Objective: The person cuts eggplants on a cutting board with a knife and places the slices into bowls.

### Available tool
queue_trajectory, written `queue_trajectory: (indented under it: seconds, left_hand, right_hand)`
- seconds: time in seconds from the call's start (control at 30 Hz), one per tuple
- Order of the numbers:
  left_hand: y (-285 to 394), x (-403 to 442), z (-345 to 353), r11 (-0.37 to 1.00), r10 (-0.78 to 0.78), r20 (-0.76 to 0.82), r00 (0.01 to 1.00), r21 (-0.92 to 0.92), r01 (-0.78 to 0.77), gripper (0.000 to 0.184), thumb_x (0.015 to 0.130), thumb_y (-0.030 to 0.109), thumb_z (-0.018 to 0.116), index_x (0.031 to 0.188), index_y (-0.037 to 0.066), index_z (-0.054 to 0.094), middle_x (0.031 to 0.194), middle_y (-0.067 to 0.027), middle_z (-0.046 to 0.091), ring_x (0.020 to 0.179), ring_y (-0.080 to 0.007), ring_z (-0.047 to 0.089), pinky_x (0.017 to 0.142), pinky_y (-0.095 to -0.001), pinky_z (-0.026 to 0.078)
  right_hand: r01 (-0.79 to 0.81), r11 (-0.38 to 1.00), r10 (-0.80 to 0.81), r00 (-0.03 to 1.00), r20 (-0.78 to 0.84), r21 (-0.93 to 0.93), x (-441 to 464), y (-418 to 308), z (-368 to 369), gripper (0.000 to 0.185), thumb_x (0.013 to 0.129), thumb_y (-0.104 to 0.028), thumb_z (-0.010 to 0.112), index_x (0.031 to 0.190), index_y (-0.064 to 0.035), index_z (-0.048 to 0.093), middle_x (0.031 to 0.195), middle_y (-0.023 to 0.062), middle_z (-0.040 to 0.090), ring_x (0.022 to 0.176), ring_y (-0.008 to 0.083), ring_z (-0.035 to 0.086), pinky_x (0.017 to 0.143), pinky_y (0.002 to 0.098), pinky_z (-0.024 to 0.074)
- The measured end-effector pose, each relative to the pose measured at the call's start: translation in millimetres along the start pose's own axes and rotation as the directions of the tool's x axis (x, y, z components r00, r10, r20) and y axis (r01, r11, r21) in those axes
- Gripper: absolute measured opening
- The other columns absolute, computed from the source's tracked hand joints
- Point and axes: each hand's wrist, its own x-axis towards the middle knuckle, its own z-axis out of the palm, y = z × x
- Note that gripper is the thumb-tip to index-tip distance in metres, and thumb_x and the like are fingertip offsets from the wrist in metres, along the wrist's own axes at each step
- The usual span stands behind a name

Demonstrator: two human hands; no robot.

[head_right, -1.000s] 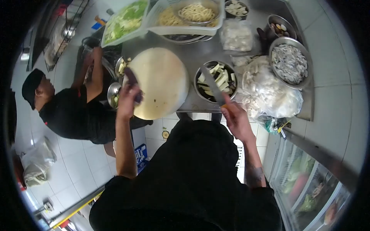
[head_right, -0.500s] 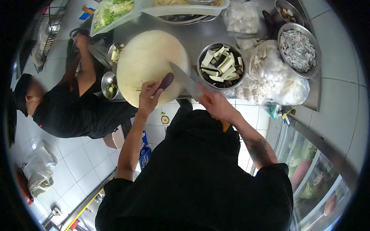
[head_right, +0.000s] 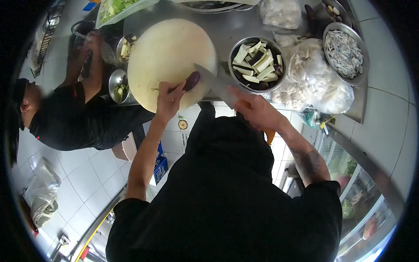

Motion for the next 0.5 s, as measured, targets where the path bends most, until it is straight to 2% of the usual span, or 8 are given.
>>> queue_trajectory:
  seconds: [0.03, 0.17, 0.27, 0.33, 0.5]
  left_hand:
    - [-1, 0, 1, 1.0, 0.016, -0.01, 1.0, -0.013, -0.016, 0.036, 0.087, 0.012, 0.075, 0.122, 0.016, 0.074, 0.092, -0.0055, 0.059, 0.087, -0.0258, 0.05, 0.079, -0.0385, 0.045]
    - [-1, 0, 2, 0.998, 0.029, -0.054, 0.998, -0.052, -0.032, 0.036, 0.085, 0.011, 0.076, 0.121, 0.016, 0.074, 0.092, -0.0042, 0.06, 0.086, -0.0256, 0.05, 0.08, -0.0391, 0.044]
    - [2, -1, 1, 0.999, 0.022, -0.042, 0.999, -0.04, -0.023, 0.038, 0.084, 0.01, 0.077, 0.121, 0.017, 0.075, 0.092, -0.0044, 0.06, 0.088, -0.0257, 0.051, 0.081, -0.0393, 0.044]
    - [3, -2, 4, 1.0, 0.014, -0.06, 0.998, -0.017, -0.015, 0.038, 0.084, 0.01, 0.077, 0.121, 0.018, 0.075, 0.094, -0.0048, 0.061, 0.09, -0.0258, 0.051, 0.082, -0.0392, 0.044]
    - [10, -10, 9, 0.996, -0.043, -0.108, 0.993, 0.072, 0.051, 0.038, 0.083, 0.008, 0.076, 0.121, 0.018, 0.075, 0.1, -0.0066, 0.061, 0.097, -0.0276, 0.052, 0.087, -0.0411, 0.045]
  right_hand:
    - [0.056, 0.997, -0.057, 0.998, -0.019, -0.049, 3, 1, 1, 0.056, 0.104, -0.019, 0.052, 0.157, -0.0135, 0.035, 0.071, 0.0005, 0.056, 0.05, 0.0068, 0.05, 0.044, 0.0261, 0.0448]
    - [0.066, 0.996, -0.064, 0.997, 0.033, -0.056, 24, 3, 9, 0.056, 0.104, -0.022, 0.052, 0.157, -0.0145, 0.035, 0.067, 0.0003, 0.055, 0.048, 0.0081, 0.05, 0.045, 0.0268, 0.0459]
    - [0.14, 0.988, -0.139, 0.99, 0.011, -0.064, 42, 0, 30, 0.056, 0.104, -0.025, 0.052, 0.157, -0.0156, 0.035, 0.065, 0.0007, 0.054, 0.046, 0.0097, 0.05, 0.045, 0.0283, 0.0464]
    - [0.137, 0.986, -0.135, 0.991, 0.019, -0.096, 51, -4, 43, 0.055, 0.103, -0.028, 0.054, 0.154, -0.0119, 0.039, 0.076, 0.0107, 0.065, 0.05, 0.018, 0.058, 0.051, 0.0339, 0.0525]
    - [0.182, 0.982, -0.182, 0.983, 0.003, -0.054, 59, -1, 46, 0.053, 0.103, -0.027, 0.055, 0.152, -0.0131, 0.043, 0.074, 0.0097, 0.065, 0.049, 0.0172, 0.058, 0.049, 0.0329, 0.0507]
